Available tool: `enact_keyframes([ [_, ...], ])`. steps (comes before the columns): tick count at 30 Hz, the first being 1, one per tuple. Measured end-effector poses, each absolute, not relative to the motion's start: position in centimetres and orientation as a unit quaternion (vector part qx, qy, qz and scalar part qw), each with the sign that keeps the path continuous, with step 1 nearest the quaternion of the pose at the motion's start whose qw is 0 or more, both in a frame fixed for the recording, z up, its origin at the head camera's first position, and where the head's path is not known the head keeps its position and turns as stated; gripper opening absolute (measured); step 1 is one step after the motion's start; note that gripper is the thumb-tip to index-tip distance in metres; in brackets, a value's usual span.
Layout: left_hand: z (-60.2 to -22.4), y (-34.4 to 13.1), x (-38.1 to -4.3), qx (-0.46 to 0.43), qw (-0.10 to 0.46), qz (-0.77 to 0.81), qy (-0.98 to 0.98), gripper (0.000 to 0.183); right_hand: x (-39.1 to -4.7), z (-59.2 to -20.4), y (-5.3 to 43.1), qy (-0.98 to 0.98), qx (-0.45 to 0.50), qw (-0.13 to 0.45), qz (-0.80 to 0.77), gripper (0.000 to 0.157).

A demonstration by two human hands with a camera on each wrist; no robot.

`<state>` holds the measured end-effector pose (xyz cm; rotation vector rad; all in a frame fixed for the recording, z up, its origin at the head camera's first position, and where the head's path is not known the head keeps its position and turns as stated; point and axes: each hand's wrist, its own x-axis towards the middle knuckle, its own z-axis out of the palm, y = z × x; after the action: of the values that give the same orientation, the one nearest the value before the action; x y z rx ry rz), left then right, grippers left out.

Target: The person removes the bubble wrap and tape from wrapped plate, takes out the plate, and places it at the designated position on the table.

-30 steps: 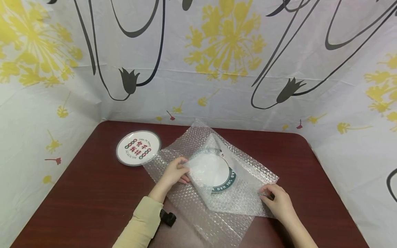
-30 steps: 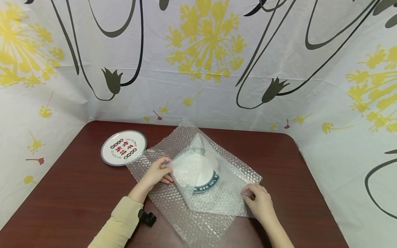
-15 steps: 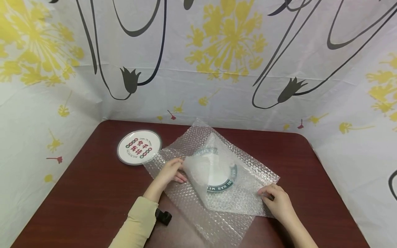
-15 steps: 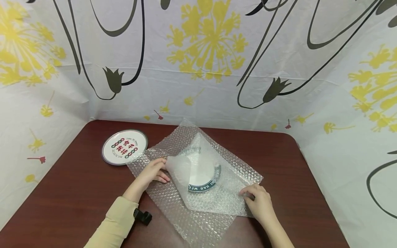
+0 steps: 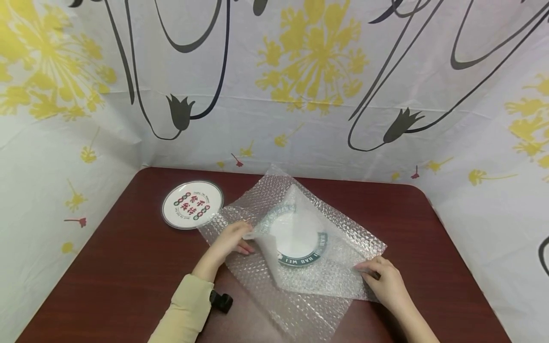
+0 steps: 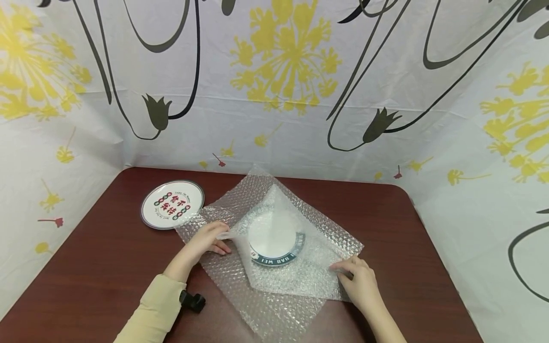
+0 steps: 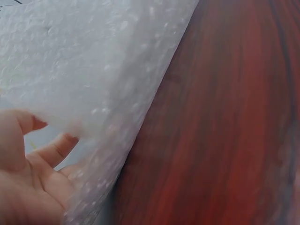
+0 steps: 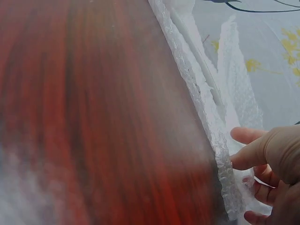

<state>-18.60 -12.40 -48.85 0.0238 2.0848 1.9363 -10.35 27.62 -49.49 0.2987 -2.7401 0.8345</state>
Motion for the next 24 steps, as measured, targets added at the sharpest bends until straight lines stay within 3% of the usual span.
enact_keyframes([
  [12,-48.5,-14.4,-18.0,0.065,0.133,0.587,0.796,0.019,-10.0,-49.8,27.5,-0.938,0.135,0.180,0.263,0.035],
  [18,-48.8,-14.9,-17.8,0.122,0.128,0.566,0.805,0.027,-9.9,-49.5,27.6,-0.947,0.113,0.139,0.267,0.034],
  [24,-48.9,-15.2,-17.7,0.144,0.116,0.547,0.816,0.032,-10.1,-49.3,27.7,-0.955,0.084,0.094,0.269,0.045],
])
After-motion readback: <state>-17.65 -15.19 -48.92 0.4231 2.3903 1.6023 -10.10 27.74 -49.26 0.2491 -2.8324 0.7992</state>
